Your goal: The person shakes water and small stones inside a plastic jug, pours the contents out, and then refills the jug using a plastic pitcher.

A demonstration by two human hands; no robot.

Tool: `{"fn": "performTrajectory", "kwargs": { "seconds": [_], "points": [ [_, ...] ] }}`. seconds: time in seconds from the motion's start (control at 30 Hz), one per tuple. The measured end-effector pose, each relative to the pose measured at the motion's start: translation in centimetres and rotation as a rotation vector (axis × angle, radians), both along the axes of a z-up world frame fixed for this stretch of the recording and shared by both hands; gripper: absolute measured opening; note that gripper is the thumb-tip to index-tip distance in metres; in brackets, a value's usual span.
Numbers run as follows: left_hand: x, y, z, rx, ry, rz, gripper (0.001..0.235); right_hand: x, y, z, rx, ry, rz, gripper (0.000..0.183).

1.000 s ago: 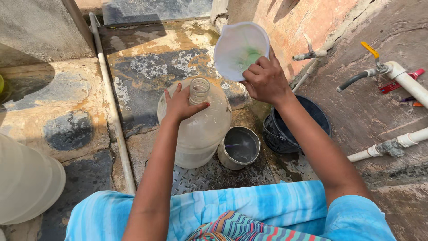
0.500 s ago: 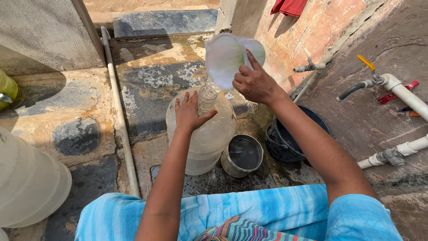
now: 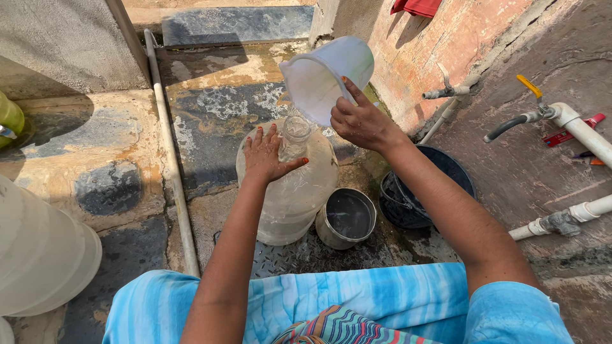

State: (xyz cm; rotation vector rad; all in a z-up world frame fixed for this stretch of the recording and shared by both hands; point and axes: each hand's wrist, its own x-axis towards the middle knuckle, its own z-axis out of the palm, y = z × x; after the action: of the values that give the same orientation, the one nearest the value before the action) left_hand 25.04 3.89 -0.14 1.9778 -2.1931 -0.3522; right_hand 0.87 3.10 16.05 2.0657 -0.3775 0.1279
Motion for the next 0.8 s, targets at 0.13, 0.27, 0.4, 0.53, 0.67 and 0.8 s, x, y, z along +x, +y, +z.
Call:
{"fn": "performTrajectory", "kwargs": {
  "seconds": [0.13,0.27,0.4,0.53,0.67,0.8],
  "points": [
    [1.4,0.9,-1.1,-0.022,0.177,0.109,0.119,-3.2,-0.5,-3.7,0.107,-0.234,-0.186,0.014],
    [3.5,2.4,-4.6,-0.206,0.615,0.252,0.104,-11.5,-1.8,-10.3,0.321,-0.579,-0.695,0.018],
    [5.0,3.5,-9.5,-0.075,1.224,0.505,0.107,-23.0,-0.7,-17.9,0.433,-0.992,-1.135,0.029],
    [5.1,3.9,-14.0,0.045,1.562,0.571,0.098,-26.6,1.1,-22.8,0.759,-1.076,-1.585,0.053],
    [5.2,3.2,-17.3,-0.011,1.657,0.584,0.087,-17.4,-0.5,-21.4,0.887,-1.153,-0.944,0.095],
    [5.3,4.2,-20.6,-0.051,1.799,0.68,0.076,1.6,-1.2,-18.3,1.256,-1.145,-0.295,0.126]
  ]
}}
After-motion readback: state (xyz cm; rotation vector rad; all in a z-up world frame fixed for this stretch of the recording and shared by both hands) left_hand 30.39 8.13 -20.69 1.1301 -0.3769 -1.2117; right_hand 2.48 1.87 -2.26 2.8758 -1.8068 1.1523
